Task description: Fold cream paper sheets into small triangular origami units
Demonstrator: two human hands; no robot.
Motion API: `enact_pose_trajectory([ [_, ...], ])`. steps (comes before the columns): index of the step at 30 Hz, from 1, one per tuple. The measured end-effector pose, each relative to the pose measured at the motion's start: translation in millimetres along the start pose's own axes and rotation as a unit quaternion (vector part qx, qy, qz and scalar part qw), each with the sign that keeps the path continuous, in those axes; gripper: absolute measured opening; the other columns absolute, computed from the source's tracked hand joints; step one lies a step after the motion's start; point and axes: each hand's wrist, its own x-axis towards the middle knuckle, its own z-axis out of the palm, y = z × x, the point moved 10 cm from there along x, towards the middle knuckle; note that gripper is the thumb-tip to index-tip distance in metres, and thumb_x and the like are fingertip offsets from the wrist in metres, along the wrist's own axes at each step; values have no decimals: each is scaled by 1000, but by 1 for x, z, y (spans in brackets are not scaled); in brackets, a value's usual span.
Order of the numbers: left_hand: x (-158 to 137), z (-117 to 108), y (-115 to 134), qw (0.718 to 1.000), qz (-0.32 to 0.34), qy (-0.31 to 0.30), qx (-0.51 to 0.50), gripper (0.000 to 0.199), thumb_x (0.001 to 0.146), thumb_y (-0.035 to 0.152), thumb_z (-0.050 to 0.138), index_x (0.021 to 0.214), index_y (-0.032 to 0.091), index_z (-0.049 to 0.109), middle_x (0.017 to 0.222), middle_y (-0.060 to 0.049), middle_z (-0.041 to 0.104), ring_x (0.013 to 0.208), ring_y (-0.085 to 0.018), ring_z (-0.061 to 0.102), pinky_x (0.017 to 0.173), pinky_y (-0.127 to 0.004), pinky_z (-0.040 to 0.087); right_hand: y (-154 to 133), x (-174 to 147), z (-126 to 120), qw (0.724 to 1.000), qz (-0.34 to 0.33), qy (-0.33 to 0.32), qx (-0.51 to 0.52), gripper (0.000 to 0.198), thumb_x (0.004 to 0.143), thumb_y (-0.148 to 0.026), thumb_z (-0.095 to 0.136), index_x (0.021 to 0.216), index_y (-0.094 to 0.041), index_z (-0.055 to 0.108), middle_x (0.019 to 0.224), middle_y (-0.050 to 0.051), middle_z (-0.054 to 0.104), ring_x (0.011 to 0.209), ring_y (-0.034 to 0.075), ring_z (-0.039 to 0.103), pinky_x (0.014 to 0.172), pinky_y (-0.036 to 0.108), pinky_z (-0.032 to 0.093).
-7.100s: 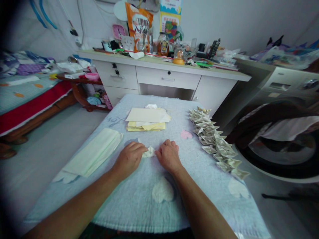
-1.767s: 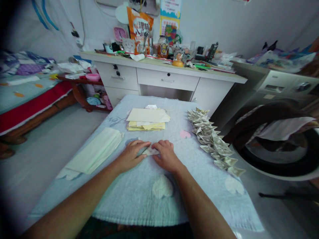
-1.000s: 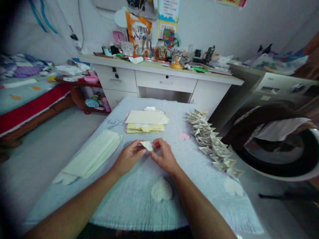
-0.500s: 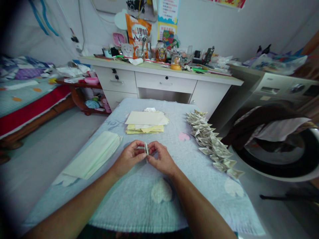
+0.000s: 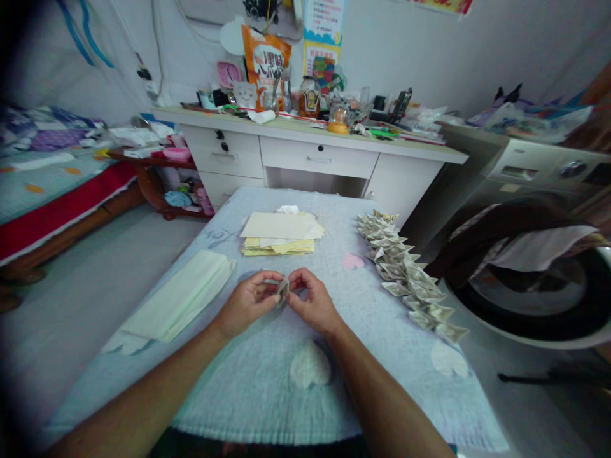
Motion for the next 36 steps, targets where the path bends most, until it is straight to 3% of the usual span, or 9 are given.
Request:
enact_pose_trajectory([
  [8,4,-1,-8,998,12,15,-58,27,77,15,59,104,17,58,99,-5,67,91,-17,65,81,-28,50,-13,-1,1,997,-50,-3,-64,23,84,-19,57,106,-24,62,95,3,50,85,15,50,78,29,43],
  [13,5,-2,-12,991,-30,25,-132,19,80,22,57,97,15,60,88,-3,65,76,-14,61,71,-26,50,-12,0,2,997,-50,-13,-60,27,85,-14,53,106,-24,66,97,5,49,89,17,51,78,30,45],
  [18,1,2,-16,978,-76,6,-196,24,78,27,59,100,16,58,93,-4,63,82,-17,62,68,-28,53,-14,-2,1,992,-70,-3,-104,37,80,-6,50,107,-25,67,100,5,49,94,17,52,83,32,45],
  [24,3,1,-10,979,-31,2,-201,44,75,26,68,114,19,47,100,-5,64,82,-14,63,73,-26,49,-25,-4,4,988,-79,-23,-130,36,74,-7,51,100,-24,67,103,6,49,95,19,52,86,35,44],
  [27,3,-1,-11,988,-18,21,-149,58,72,19,68,123,22,41,104,-4,61,79,-12,64,72,-24,49,-21,-3,3,995,-52,-24,-86,32,77,-13,54,105,-23,63,101,5,52,89,17,53,80,32,45],
  [30,2,-1,-11,994,-16,28,-105,65,71,15,66,129,25,37,106,-3,56,75,-10,64,69,-23,48,-5,-2,-7,1000,13,16,-17,31,81,-23,57,112,-22,53,95,3,54,82,15,53,74,28,44],
  [32,1,1,-9,996,-11,19,-82,66,71,14,65,129,26,37,102,0,55,74,-10,63,67,-22,48,6,-1,-9,998,53,35,12,27,84,-31,58,107,-21,52,87,1,54,74,14,51,68,26,43],
  [36,-1,7,-4,999,4,-3,-49,63,72,12,63,128,26,38,95,2,52,74,-9,62,67,-21,47,14,-2,-1,996,85,1,15,25,84,-43,60,88,-18,56,74,-1,52,65,12,47,60,24,38],
])
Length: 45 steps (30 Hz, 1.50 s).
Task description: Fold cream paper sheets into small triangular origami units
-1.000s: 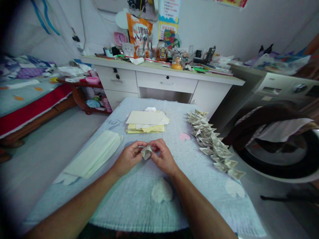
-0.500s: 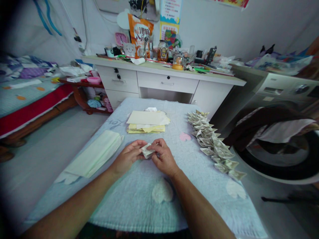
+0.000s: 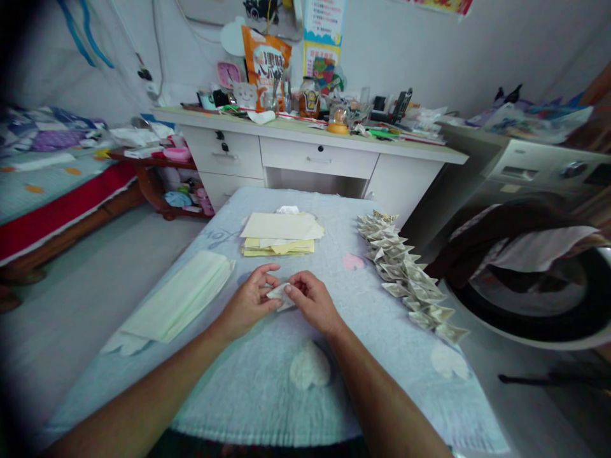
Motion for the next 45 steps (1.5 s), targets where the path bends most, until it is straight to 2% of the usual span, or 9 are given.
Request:
enact_pose_trajectory([
  [4,-2,1,2,999,4,1,34,53,72,15,65,120,23,46,91,2,55,75,-11,62,68,-22,48,0,-1,5,1000,2,-17,5,29,83,-47,62,80,-18,56,68,-2,51,61,11,44,58,23,36],
  [9,-1,2,1,999,-8,-20,47,19,80,31,62,92,16,59,80,-1,63,74,-14,61,66,-24,47,-6,-2,2,1000,-8,-5,4,29,83,-46,62,77,-18,57,66,-2,51,61,11,45,59,24,37],
  [18,-1,-7,-3,998,-29,4,57,25,79,40,63,76,16,68,62,1,59,55,-11,52,50,-20,42,0,-4,8,998,12,-36,56,31,79,-47,67,86,-19,54,70,-3,50,63,11,45,59,22,37],
  [23,0,-13,-3,998,-35,29,49,24,78,40,63,79,16,67,61,1,58,52,-11,51,46,-20,41,3,-7,13,996,25,-79,19,32,84,-48,61,76,-17,55,66,-3,47,60,10,40,56,22,32],
  [29,-2,-10,3,998,-18,43,37,20,79,34,63,90,17,60,76,0,63,59,-11,59,53,-21,44,11,-5,12,996,27,-69,-40,33,86,-47,56,73,-18,53,64,-3,47,59,10,40,55,22,32],
  [33,-1,-8,4,999,-1,37,39,13,81,28,59,89,18,54,74,1,62,64,-12,60,59,-22,46,11,-5,9,997,17,-43,-67,20,84,-38,61,82,-20,51,65,-5,49,57,10,42,53,21,32],
  [36,-1,-10,5,995,19,43,92,11,83,26,57,91,20,54,74,1,63,67,-13,60,62,-23,45,3,-5,4,995,-10,-15,-102,17,83,-27,59,93,-22,46,66,-6,49,57,11,44,54,22,32],
  [40,-1,-10,7,975,38,46,212,12,84,24,54,95,21,58,78,-1,65,72,-16,61,67,-26,45,-8,-6,6,983,-44,-21,-179,6,86,-16,48,89,-22,47,69,-4,50,63,13,48,60,24,35],
  [45,0,-3,12,941,84,37,327,24,84,14,50,103,22,61,97,-5,67,91,-21,61,82,-34,45,-13,-5,3,947,-66,4,-314,13,86,-12,47,94,-21,52,77,1,57,78,18,50,73,31,35],
])
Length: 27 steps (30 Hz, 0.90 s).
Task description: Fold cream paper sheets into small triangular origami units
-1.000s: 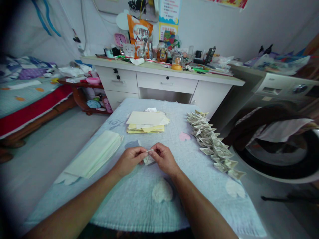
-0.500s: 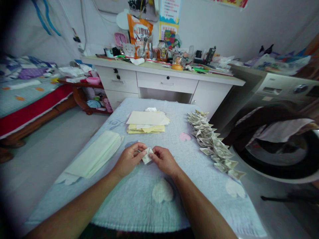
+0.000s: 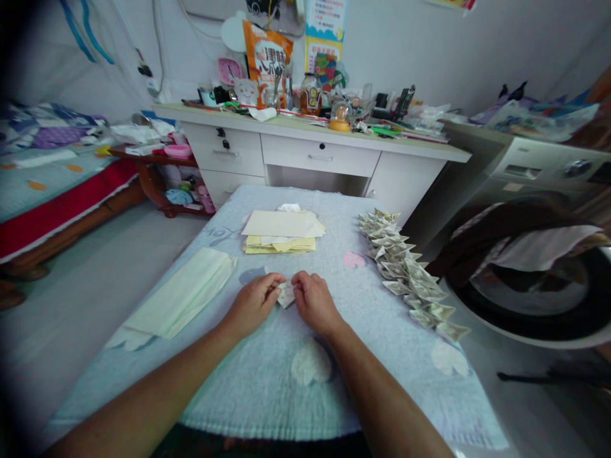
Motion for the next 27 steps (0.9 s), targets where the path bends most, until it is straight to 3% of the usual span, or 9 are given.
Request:
enact_pose_trajectory([
  [8,-1,6,10,988,73,-18,133,23,82,15,58,102,21,66,98,-6,60,95,-23,53,88,-38,44,12,-1,5,987,25,-14,-155,19,84,-19,61,102,-23,63,97,7,58,92,23,45,79,35,31],
  [16,-9,17,25,962,130,-76,229,18,90,17,48,96,17,65,93,-6,63,93,-21,54,87,-36,46,1,-2,13,987,-18,-93,-127,24,83,-9,54,100,-22,65,95,4,58,93,20,47,83,32,32],
  [21,-13,11,24,968,133,-79,197,21,84,18,57,105,19,64,105,-6,65,99,-22,55,90,-36,46,-2,-5,11,986,-26,-114,-122,31,75,-15,64,105,-21,63,99,4,57,94,20,47,83,32,32],
  [27,-10,9,15,977,123,-70,160,20,85,21,60,104,19,65,104,-5,67,98,-21,57,89,-35,46,0,-4,9,989,-33,-105,-101,23,81,-19,64,104,-22,65,98,4,60,93,19,50,83,31,34],
])
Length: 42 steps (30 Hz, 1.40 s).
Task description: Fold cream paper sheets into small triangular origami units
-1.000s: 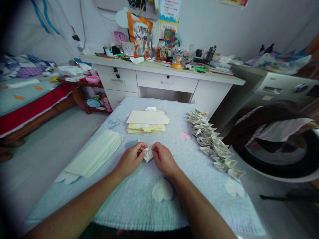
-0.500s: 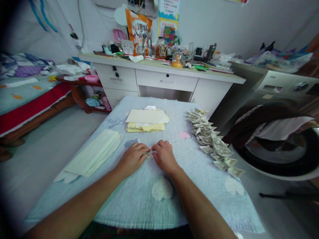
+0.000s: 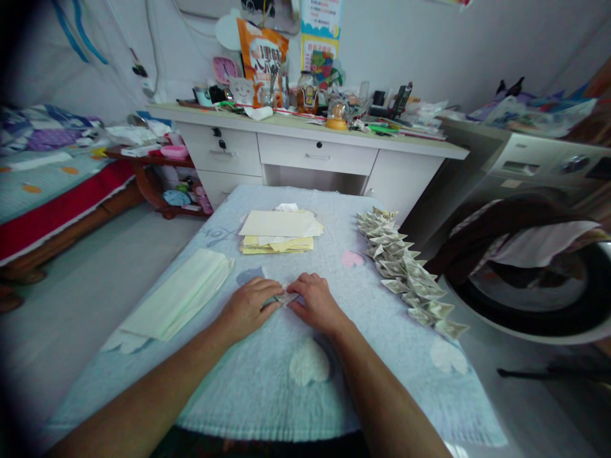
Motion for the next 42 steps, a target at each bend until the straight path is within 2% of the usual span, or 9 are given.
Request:
enact_pose_trajectory([
  [6,5,1,-3,1000,-14,0,-4,14,87,18,56,96,18,68,94,-4,67,92,-19,58,86,-34,47,1,2,-2,1000,-17,21,15,14,91,-21,55,97,-23,68,93,2,63,89,16,53,81,30,35],
  [12,5,-1,1,1000,-9,12,-4,13,86,15,57,92,18,68,90,-4,65,88,-18,57,82,-32,48,0,3,0,999,-29,30,7,15,91,-19,54,92,-23,69,89,2,64,87,15,55,81,29,37],
  [20,4,2,3,1000,14,6,25,12,86,13,56,86,18,67,85,-3,68,84,-18,59,78,-31,47,5,1,-5,998,2,61,-9,24,77,-10,65,98,-19,66,94,5,60,90,18,54,81,31,39],
  [26,4,2,1,1000,7,15,4,12,85,12,55,87,19,65,85,-3,67,85,-18,58,79,-32,46,2,2,-5,997,-28,63,-15,12,85,-14,61,88,-20,71,86,4,64,83,16,56,78,28,39],
  [31,5,0,-4,998,-25,20,-48,12,82,10,56,84,19,64,86,-3,64,85,-17,57,78,-30,45,-3,3,-5,997,-43,49,-31,18,90,-18,56,82,-19,71,82,4,64,82,15,57,76,27,39],
  [38,4,-8,-14,997,-69,43,-16,7,81,17,60,80,20,67,86,-3,57,88,-20,53,81,-34,44,-1,5,-2,999,-17,28,-27,17,90,-16,54,85,-19,70,82,4,63,83,15,56,77,27,37],
  [42,7,-5,-17,997,-74,25,-18,10,84,20,57,79,19,66,86,-3,56,88,-19,52,82,-34,42,7,4,-2,998,43,33,-41,11,89,-18,57,86,-19,67,87,4,61,86,17,52,78,29,35],
])
